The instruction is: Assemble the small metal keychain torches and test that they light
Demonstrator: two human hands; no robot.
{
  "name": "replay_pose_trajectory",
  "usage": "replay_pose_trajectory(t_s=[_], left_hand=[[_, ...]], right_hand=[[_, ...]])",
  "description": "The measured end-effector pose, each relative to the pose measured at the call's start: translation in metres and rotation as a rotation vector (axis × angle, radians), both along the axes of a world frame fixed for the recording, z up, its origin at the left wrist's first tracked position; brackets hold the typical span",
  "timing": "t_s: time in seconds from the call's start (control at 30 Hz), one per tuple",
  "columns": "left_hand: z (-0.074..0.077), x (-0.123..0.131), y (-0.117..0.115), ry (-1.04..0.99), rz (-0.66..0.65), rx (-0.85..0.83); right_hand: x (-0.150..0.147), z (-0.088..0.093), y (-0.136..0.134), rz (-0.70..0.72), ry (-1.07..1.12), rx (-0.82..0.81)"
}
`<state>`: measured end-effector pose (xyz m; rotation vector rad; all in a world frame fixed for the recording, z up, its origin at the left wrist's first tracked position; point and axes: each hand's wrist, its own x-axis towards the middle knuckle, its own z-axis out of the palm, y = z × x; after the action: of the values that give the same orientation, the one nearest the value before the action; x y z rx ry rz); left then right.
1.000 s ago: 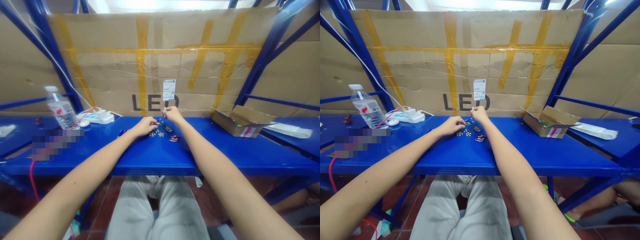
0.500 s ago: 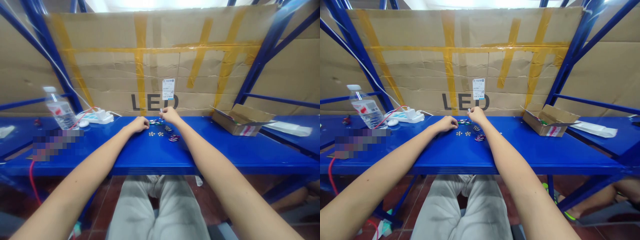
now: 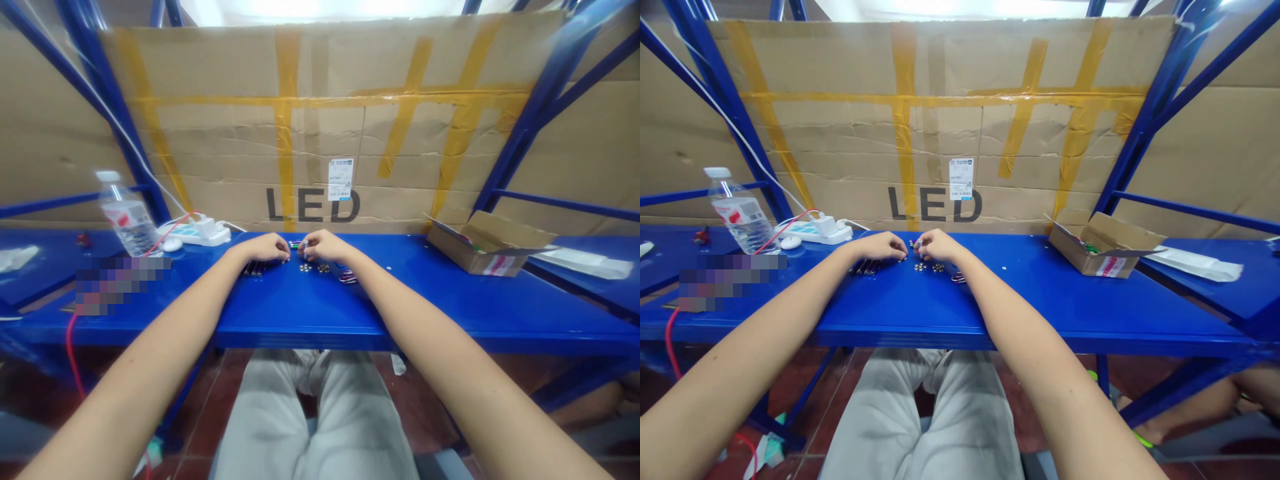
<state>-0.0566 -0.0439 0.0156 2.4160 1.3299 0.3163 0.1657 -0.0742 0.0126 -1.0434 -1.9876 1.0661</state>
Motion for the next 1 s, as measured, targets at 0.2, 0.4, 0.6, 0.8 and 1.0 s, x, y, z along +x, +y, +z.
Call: replay_pose_trajectory(t_s=[0.2,0.4,0.6,0.8,1.0], left_hand=[[-0.007,0.006,0.004,0.02,0.001,-0.011],[-0.007,0.013,-0.001,-0.015,0.034,-0.001],[-0.006,0.022,-0.004,0.039,0.006,0.139],[-0.007,0.023,-0.002,0.052,-0.054,0.157],[-0.001,0.016,-0.006,0.025,-0.068,0.113]], right_hand=[[-0.003,-0.01,0.005,0.0,-0.1,0.147],[-0.001,-0.009,0.007,-0.054,-0.166,0.211],[-0.001,-0.01,0.008,-0.093,-0.228,0.278],[-0.001,-0.011,0.01,-0.182,-0.328,0.362],[0.001,-0.01,0.01,-0.185,-0.35,0.378]])
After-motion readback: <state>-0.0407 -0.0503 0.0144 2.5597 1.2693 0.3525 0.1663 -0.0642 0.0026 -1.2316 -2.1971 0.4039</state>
